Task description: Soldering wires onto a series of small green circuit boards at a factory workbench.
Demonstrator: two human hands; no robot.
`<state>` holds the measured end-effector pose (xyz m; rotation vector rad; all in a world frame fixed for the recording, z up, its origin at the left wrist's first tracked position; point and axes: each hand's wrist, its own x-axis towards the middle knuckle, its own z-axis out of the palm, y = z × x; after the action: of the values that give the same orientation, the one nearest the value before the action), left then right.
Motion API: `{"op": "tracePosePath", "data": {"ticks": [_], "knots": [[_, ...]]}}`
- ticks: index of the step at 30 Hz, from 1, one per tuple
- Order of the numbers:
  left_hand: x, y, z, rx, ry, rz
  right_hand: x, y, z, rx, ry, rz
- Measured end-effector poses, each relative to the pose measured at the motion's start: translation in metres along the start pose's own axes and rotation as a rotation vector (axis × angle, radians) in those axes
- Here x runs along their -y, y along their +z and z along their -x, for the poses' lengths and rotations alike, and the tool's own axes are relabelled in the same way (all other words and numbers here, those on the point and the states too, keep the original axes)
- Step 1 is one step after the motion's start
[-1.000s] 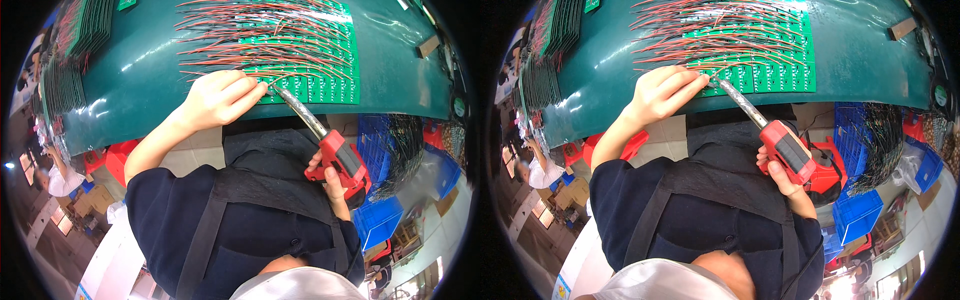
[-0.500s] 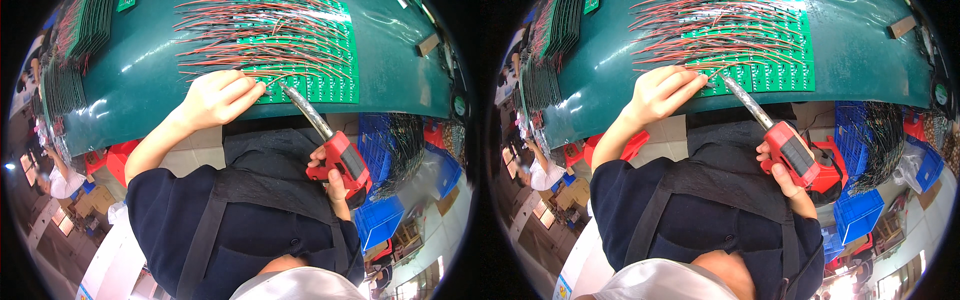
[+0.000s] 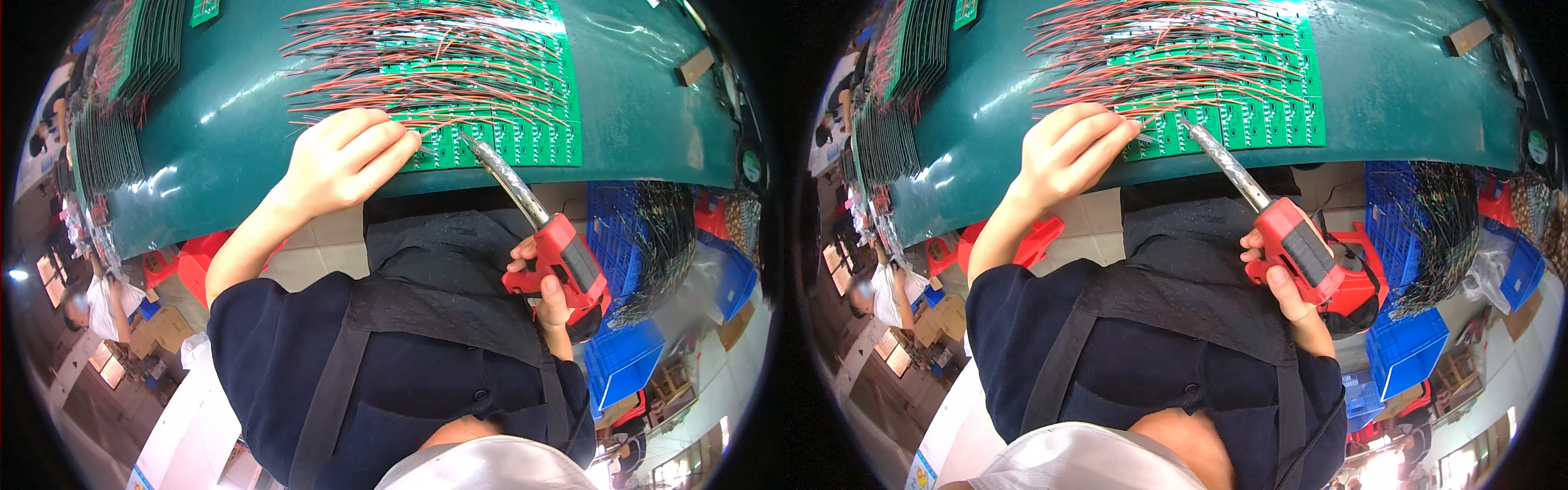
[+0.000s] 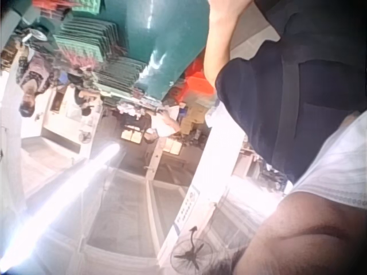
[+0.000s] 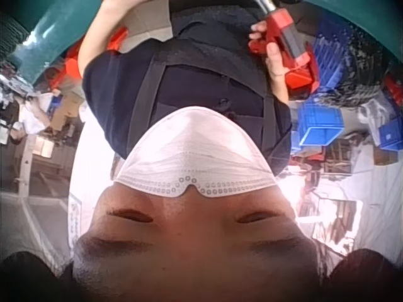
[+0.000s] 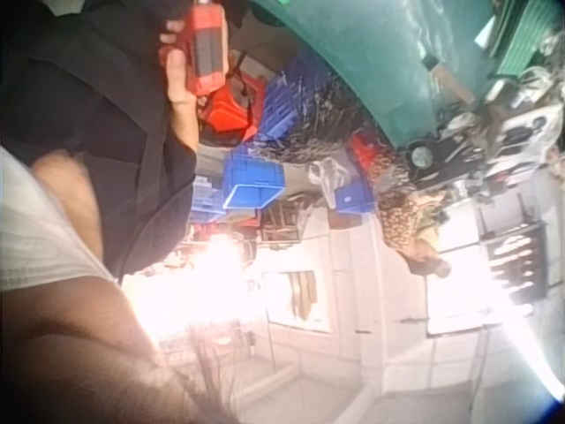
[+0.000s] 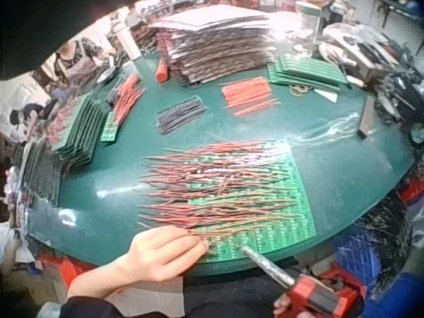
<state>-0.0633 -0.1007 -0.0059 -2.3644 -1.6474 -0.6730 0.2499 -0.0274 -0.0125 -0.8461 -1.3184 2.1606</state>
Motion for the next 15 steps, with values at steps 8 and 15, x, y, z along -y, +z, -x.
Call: {"op": "tracePosePath", "data": {"ticks": [8,15], "knots": [[-0.010,0.004,-0.011,0.049,0.001,0.063,-0.002,-0.004,0.008,-0.042,0.048,0.002],[-0.008,0.009,-0.012,0.114,-0.020,0.024,-0.008,-0.005,0.012,-0.084,0.097,-0.004]]}}
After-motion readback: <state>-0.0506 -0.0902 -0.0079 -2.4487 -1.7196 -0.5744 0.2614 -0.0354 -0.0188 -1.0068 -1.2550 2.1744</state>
